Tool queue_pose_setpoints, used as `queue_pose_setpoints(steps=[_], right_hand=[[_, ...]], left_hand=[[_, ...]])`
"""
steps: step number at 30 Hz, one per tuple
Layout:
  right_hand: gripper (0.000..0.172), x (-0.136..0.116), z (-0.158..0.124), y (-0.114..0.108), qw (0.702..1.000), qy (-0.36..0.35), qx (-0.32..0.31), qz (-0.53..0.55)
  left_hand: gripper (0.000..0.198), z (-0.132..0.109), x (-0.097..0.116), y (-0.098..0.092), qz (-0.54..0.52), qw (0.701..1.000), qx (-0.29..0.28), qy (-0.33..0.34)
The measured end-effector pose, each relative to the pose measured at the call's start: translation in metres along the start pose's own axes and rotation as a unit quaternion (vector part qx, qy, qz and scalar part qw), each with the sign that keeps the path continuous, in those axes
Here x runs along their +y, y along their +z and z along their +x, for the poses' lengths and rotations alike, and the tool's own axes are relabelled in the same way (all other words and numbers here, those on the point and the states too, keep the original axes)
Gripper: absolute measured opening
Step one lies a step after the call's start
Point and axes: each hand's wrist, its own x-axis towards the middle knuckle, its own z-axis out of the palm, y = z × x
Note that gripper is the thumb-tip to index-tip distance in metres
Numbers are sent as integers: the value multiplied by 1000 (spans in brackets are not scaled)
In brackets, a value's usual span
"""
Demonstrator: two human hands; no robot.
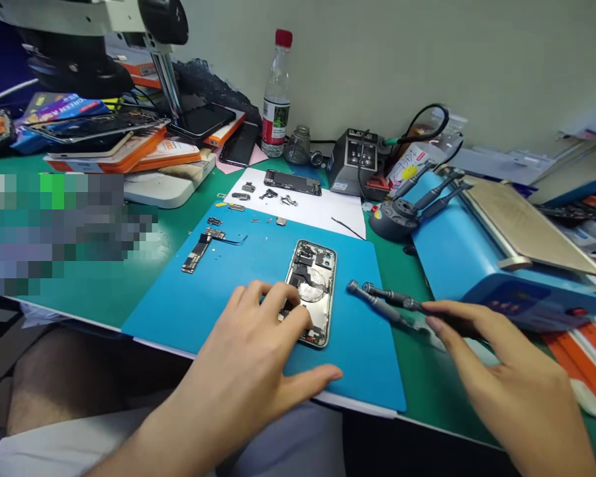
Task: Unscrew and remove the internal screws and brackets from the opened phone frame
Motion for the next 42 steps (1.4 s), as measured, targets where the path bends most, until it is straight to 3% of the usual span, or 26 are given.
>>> queue_pose_setpoints(steps=[4, 9, 11, 14, 17, 24, 30, 37, 42], right_hand=[[24, 6, 10, 3, 996, -32, -48, -67], [23, -22, 23, 6, 992, -62, -44, -97], [26, -35, 26, 9, 994, -58, -40, -77], [31, -51, 32, 19, 990, -112, -71, -55], [27, -60, 37, 32, 988, -117, -81, -59], [13, -63, 33, 36, 994, -70, -69, 44], [14, -65, 26, 33, 998, -34, -47, 37], [17, -71, 19, 35, 1000, -7, 6, 15], [18, -75, 13, 35, 998, 20, 59, 21]], left_hand=[[43, 6, 18, 9, 60, 996, 33, -50], [34, 12, 26, 23, 97, 990, 70, -69], [30, 11, 24, 23, 90, 991, 75, -68], [27, 6, 19, 17, 78, 992, 77, -67], [27, 0, 12, 7, 59, 993, 67, -71], [46, -12, -15, -10, -57, 998, 15, -31], [65, -16, -38, -20, -127, 992, -26, -10], [72, -21, -52, -21, 20, 998, 22, -51], [70, -21, -49, -25, 17, 999, 10, -38]])
